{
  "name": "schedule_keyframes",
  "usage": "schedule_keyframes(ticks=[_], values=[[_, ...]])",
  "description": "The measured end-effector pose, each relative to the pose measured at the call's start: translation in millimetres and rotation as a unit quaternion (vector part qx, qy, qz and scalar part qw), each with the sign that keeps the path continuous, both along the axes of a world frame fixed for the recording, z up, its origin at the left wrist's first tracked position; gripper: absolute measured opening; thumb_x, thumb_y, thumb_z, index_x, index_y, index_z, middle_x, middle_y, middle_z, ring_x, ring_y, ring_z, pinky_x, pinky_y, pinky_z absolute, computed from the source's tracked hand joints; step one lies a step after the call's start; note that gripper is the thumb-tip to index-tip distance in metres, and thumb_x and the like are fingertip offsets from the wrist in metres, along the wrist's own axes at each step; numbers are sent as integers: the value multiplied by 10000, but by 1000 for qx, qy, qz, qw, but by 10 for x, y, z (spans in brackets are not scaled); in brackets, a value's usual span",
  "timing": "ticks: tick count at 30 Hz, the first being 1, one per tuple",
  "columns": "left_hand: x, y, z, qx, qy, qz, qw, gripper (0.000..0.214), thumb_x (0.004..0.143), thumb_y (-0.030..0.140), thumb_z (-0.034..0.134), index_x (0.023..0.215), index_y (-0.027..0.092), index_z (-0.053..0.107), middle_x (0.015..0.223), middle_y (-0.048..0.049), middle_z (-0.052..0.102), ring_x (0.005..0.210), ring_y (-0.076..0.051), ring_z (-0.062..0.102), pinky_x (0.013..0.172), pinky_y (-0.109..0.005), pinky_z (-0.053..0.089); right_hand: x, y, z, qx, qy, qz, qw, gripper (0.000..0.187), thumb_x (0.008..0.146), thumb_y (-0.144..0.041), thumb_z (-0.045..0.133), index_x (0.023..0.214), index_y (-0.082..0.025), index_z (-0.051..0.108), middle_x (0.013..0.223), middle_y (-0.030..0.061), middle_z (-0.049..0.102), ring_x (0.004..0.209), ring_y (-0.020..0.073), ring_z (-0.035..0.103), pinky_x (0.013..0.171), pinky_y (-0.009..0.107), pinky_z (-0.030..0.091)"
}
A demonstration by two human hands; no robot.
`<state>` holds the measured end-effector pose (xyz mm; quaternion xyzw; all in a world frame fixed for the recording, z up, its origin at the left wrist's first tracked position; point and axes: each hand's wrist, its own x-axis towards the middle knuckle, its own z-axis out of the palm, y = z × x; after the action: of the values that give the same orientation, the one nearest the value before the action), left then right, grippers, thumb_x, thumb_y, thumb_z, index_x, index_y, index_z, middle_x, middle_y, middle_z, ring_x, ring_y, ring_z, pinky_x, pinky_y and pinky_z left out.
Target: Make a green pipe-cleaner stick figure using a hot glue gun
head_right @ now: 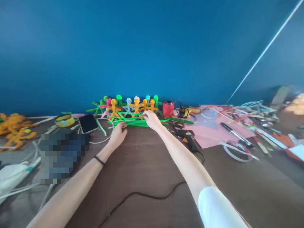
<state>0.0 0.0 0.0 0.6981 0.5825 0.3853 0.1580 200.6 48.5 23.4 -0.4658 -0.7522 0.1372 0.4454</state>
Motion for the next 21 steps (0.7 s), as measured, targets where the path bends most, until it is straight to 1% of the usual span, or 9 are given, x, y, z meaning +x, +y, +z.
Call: schedule_keyframes(ticks=[4,7,9,11,13,15,18,20,21], values=[[9,5,-6,3,-13,6,1000,287,715,84,478,991,147,524,946,-104,615,956,-245,583,926,-432,412,56,-7,104,24,19,-22,999,108,776,-103,492,801,-158,582,811,49,571,772,173,558,761,305,440],[14,-1,-5,3,-33,8,999,283,704,77,483,972,158,528,933,-96,613,959,-243,579,930,-436,401,111,-82,239,61,41,-47,996,166,840,-136,422,910,-149,572,930,92,549,865,184,547,817,319,430],[15,-14,8,2,-51,7,999,269,698,76,487,951,155,536,925,-95,610,945,-239,578,926,-431,397,141,-160,345,124,50,-65,989,197,872,-165,389,948,-166,571,950,98,532,910,190,532,852,326,419],[16,-33,42,-3,-74,5,997,239,707,93,488,931,156,546,892,-83,608,901,-228,582,901,-421,407,152,-245,438,184,33,-60,980,219,885,-174,375,970,-182,576,933,91,522,915,190,522,850,327,421],[29,-54,104,-9,-102,3,995,209,732,133,485,926,162,557,832,-60,604,844,-213,585,856,-407,425,136,-332,498,197,17,-38,980,219,885,-184,383,960,-184,589,903,85,524,901,193,520,836,333,425],[65,-77,200,-12,-138,-1,990,230,753,188,488,968,159,563,804,-48,600,828,-205,589,816,-387,438,97,-421,517,157,17,4,987,198,867,-176,420,938,-173,605,876,76,537,864,189,529,812,327,429],[159,-128,398,-36,-215,-47,975,288,778,297,504,1032,174,563,884,-47,632,815,-176,617,746,-327,470,28,-557,495,34,13,83,996,168,845,-176,466,892,-139,623,825,59,544,781,164,540,749,291,429],[225,-184,542,-95,-412,-128,897,325,764,330,556,1051,178,567,936,-54,651,834,-174,631,785,-336,471,-3,-642,481,-38,-14,104,994,160,839,-179,477,860,-124,626,811,54,543,761,153,534,727,275,415],[251,-217,608,-106,-466,-161,864,343,758,339,579,1065,185,573,958,-53,659,844,-174,635,807,-340,470,-11,-679,481,-62,-23,100,993,156,834,-174,479,854,-121,624,808,50,544,750,148,529,715,269,406]])
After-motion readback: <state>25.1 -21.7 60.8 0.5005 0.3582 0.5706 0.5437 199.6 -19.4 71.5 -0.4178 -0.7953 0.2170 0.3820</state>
